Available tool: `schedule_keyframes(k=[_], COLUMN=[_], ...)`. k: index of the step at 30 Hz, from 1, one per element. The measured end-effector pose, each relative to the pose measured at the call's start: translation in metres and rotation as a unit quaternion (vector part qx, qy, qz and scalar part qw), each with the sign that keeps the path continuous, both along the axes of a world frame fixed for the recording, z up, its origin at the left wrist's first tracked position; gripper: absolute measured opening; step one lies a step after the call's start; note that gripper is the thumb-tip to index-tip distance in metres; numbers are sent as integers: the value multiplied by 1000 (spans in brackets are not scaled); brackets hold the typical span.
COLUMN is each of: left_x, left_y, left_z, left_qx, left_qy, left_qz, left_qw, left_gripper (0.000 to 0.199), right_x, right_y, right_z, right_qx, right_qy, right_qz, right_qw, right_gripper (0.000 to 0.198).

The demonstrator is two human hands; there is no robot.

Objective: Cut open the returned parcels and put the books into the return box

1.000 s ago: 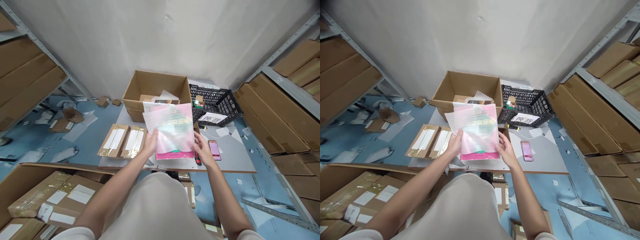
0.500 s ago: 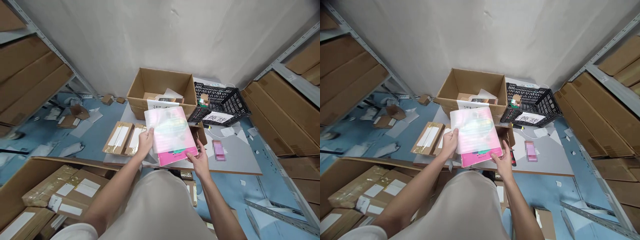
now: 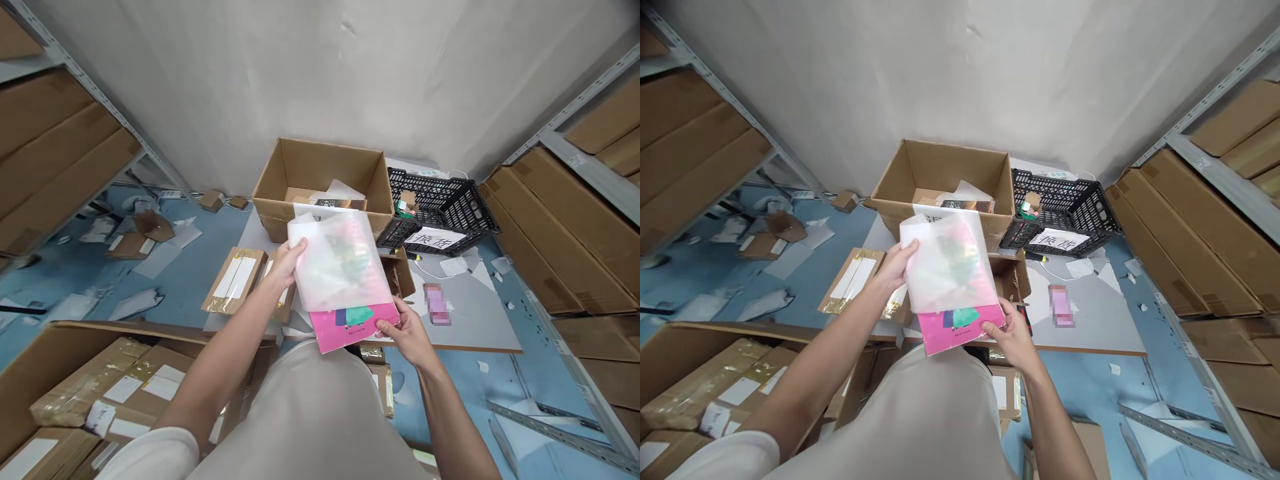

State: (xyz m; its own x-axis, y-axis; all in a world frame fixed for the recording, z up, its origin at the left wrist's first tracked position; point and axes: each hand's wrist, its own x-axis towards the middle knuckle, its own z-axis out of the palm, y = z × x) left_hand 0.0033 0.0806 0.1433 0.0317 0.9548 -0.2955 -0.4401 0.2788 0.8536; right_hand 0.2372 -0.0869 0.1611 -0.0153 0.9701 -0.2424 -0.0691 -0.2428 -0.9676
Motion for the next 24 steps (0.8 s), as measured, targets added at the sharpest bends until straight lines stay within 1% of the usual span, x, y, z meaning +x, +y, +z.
schedule_keyframes(k=[1, 3, 4, 5, 6, 7, 8, 9, 11, 12, 13, 15, 17, 18, 20, 22, 23, 24], left_x=[-3, -9, -12, -16, -21, -28, -37, -47, -72, -85, -97, -118, -130, -133, -133, -127, -122, -116], left_y=[7, 23, 32, 41, 50, 59, 66, 73, 82, 83, 84, 80, 70, 64, 49, 33, 25, 16], left_z=[3, 9, 11, 13, 13, 13, 12, 9, 0, -6, -13, -28, -45, -53, -67, -75, -76, -74], left_qx=[-5, 2, 13, 30, 50, 74, 99, 123, 144, 136, 115, 69, 55, 60, 77, 90, 91, 90], left_qy=[2, 19, 32, 56, 96, 156, 234, 324, 490, 544, 578, 612, 634, 645, 662, 670, 673, 675], left_qz=[5, 39, 60, 85, 113, 142, 166, 185, 190, 193, 201, 227, 221, 202, 136, 63, 46, 52], left_qw=[1000, 999, 998, 994, 988, 975, 953, 920, 838, 805, 782, 755, 739, 735, 733, 734, 732, 730], left_gripper=[40, 39, 38, 37, 35, 32, 30, 27, 22, 20, 20, 23, 26, 29, 40, 47, 48, 50], right_x=[1, 0, 0, 0, 1, 3, 5, 7, 15, 20, 25, 37, 46, 49, 48, 38, 31, 24], right_y=[-1, -4, -6, -9, -12, -15, -18, -21, -27, -30, -32, -36, -37, -36, -31, -21, -15, -8], right_z=[-1, -5, -8, -12, -16, -19, -22, -25, -28, -29, -29, -30, -32, -35, -40, -45, -48, -49], right_qx=[3, -2, -7, -13, -19, -23, -26, -30, -37, -39, -40, -35, -22, -14, 1, 16, 24, 32], right_qy=[6, 18, 22, 23, 22, 18, 15, 13, 15, 16, 16, 13, 19, 29, 61, 93, 106, 117], right_qz=[-10, -25, -27, -25, -20, -15, -11, -6, 15, 29, 42, 50, 20, -6, -65, -124, -148, -167], right_qw=[1000, 1000, 999, 999, 999, 999, 999, 999, 999, 999, 998, 998, 999, 999, 996, 988, 983, 978], right_gripper=[61, 73, 73, 68, 60, 53, 46, 41, 32, 28, 24, 20, 20, 22, 30, 38, 40, 41])
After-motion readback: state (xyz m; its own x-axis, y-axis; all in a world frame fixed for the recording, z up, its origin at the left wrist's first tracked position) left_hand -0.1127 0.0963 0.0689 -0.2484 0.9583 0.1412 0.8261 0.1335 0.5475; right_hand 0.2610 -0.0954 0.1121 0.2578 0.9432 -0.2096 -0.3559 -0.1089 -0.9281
